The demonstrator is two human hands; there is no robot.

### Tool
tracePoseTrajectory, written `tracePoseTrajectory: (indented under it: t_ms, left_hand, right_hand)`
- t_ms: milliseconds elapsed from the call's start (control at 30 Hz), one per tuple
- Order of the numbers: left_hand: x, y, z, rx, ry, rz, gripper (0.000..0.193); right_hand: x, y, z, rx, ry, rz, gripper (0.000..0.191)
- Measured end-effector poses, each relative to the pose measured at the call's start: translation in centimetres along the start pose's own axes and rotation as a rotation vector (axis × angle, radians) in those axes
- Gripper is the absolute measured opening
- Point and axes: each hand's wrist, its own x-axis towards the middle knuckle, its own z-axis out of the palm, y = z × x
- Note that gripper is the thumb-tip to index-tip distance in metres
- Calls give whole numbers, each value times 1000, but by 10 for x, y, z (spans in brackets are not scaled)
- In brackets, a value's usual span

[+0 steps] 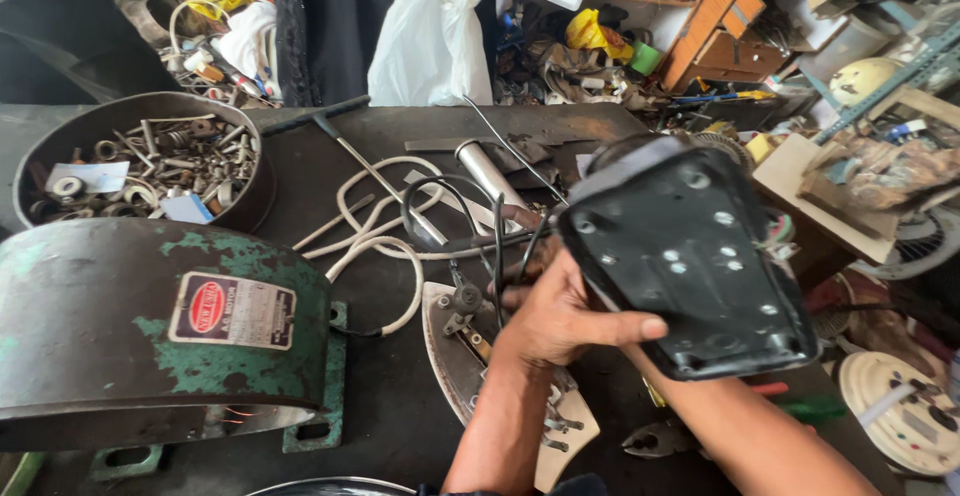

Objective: The person uses a screwdriver to remove screws from the back cover of a small black electronic device. They open the cover to reveal internal components, then close it and continue removing additional screws. The device remains on the workbench throughout.

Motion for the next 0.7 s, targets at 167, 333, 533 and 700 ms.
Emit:
tracePoseTrajectory:
  t_ms: [167, 333, 533, 700]
  left_hand:
    - [-5, 13, 1, -115, 95, 46, 73]
    - [-3, 13, -9, -274, 259, 197, 67]
    - [3, 20, -19, -427, 449, 359, 56]
    - [14, 28, -7, -462, 491, 428, 40]
  right_hand:
    - [17, -22, -27, 602, 50, 143, 44]
    - [41, -42, -47, 904, 17, 137, 43]
    - [60, -72, -95, 830, -17, -133, 41]
    - [69, -116, -118, 431, -102, -443, 21]
